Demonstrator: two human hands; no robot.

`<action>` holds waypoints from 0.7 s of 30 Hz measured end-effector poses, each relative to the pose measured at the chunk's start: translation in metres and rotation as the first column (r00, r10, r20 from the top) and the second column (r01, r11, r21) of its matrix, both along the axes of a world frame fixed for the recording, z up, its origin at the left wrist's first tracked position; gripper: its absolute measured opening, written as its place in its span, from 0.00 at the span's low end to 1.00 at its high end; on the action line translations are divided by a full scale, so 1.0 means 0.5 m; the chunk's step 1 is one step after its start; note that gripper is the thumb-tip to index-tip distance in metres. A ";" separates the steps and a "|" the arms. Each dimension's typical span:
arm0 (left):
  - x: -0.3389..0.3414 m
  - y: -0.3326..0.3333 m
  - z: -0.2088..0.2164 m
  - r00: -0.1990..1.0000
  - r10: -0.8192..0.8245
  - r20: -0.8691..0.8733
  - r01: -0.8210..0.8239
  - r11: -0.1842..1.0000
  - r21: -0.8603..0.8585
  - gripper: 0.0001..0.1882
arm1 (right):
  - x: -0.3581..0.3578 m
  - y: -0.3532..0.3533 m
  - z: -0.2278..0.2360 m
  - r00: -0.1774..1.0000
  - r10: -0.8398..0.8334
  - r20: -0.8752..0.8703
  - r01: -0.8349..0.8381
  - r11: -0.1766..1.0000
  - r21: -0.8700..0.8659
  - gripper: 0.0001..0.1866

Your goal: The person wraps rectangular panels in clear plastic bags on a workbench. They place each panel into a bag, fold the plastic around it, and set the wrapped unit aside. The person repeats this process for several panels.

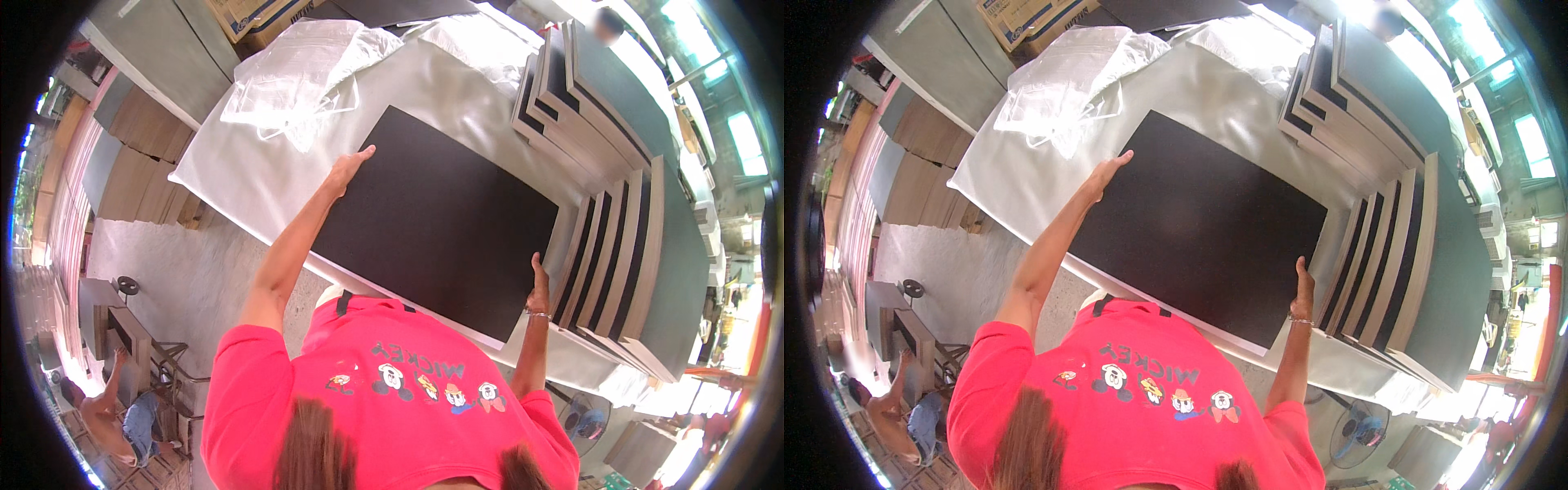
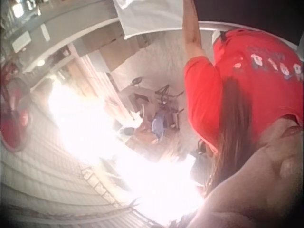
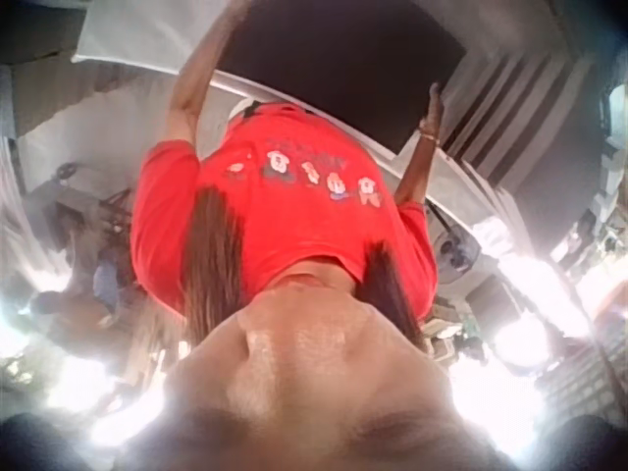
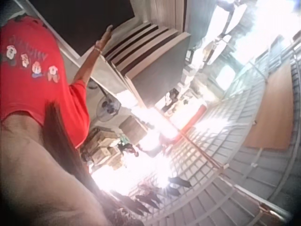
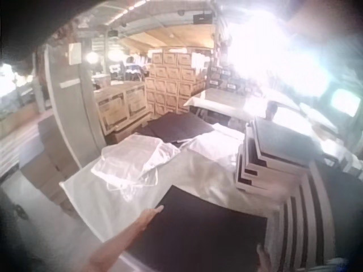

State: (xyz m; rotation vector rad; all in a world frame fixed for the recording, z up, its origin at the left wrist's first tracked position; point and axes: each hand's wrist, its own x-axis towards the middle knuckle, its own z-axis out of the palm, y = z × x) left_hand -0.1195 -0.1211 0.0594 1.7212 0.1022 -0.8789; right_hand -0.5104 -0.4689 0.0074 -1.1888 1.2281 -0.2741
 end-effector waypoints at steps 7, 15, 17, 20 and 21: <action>-0.019 0.038 0.077 0.994 0.083 0.065 -0.080 0.996 -0.035 0.43 | -0.001 0.076 0.138 0.954 -0.059 0.295 0.056 0.998 0.019 0.25; -0.120 0.209 0.215 0.933 0.151 0.328 0.047 0.850 -0.525 0.42 | -0.160 0.215 0.214 0.709 0.077 0.701 0.166 0.948 -0.272 0.33; -0.122 0.268 0.182 0.915 0.139 0.378 0.070 0.869 -0.489 0.43 | -0.255 0.200 0.146 0.672 0.174 0.720 0.089 0.946 -0.311 0.35; -0.129 0.315 0.189 0.911 0.058 0.409 0.125 0.905 -0.406 0.46 | -0.252 0.249 0.252 0.747 0.191 0.637 -0.010 0.961 -0.276 0.40; -0.140 0.309 0.224 0.899 0.067 0.433 0.151 0.880 -0.450 0.48 | -0.242 0.236 0.309 0.870 0.288 0.400 -0.122 0.912 -0.392 0.42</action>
